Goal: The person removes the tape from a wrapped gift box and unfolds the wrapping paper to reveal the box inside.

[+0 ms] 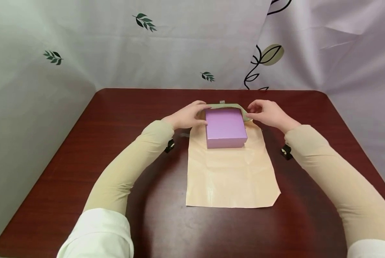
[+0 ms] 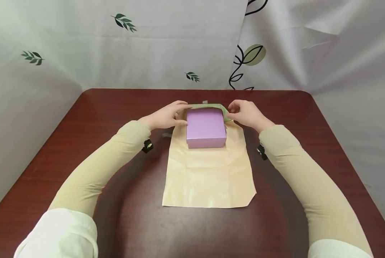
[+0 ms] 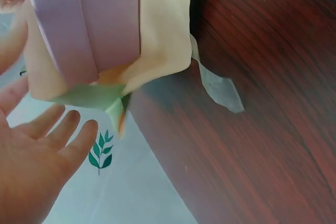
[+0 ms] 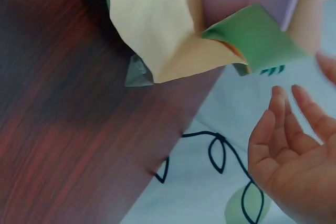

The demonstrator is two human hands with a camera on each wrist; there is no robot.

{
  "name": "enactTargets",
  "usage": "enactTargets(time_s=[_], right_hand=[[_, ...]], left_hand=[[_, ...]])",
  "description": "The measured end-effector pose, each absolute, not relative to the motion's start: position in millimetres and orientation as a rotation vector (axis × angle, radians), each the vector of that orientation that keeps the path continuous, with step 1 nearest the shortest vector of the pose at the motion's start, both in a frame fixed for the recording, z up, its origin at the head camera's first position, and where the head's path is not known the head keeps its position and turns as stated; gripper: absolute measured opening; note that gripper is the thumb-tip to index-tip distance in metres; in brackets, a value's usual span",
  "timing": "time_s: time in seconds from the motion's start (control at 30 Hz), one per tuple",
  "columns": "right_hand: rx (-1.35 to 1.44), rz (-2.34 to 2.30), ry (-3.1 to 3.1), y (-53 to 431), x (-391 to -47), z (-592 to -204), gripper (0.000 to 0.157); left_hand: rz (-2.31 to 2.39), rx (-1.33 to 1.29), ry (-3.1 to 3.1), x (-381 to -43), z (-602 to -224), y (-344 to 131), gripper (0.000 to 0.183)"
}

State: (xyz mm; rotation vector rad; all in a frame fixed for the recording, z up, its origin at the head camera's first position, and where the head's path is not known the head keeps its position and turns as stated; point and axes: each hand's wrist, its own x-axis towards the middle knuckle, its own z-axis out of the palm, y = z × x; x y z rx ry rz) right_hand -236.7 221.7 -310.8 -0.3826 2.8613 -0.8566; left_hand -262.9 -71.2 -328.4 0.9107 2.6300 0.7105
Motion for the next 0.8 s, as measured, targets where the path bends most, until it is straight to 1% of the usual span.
enactTargets(time_s=[0.1, 0.23, 0.43, 0.5, 0.57, 0.7, 0.73, 0.8], right_hand=[[-0.366, -0.845, 2.873, 216, -240, -315, 0.039], [-0.312, -0.829, 2.909, 208, -243, -320, 0.039], [-0.312, -0.856, 2.987, 203, -246, -322, 0.028], [-0.315, -0.851, 3.007, 203, -247, -323, 0.026], [-0.306, -0.843, 3.029, 204, -248, -323, 0.023], [-0.273, -0.852, 3.086, 203, -251, -323, 0.02], [-0.263, -0.861, 3.096, 202, -253, -323, 0.02], [-0.243, -0.877, 3.109, 201, -256, -322, 0.02]], left_hand=[[0.783, 0.827, 2.663, -263, -330, -75, 0.062], [0.829, 0.684, 2.751, -266, -336, -78, 0.061], [0.945, 0.539, 2.856, -272, -346, -80, 0.035], [0.998, 0.521, 2.862, -275, -348, -80, 0.032], [1.053, 0.516, 2.837, -276, -348, -80, 0.035], [1.102, 0.51, 2.766, -279, -349, -78, 0.051], [1.098, 0.51, 2.763, -280, -349, -77, 0.053], [1.089, 0.496, 2.772, -282, -349, -76, 0.051]])
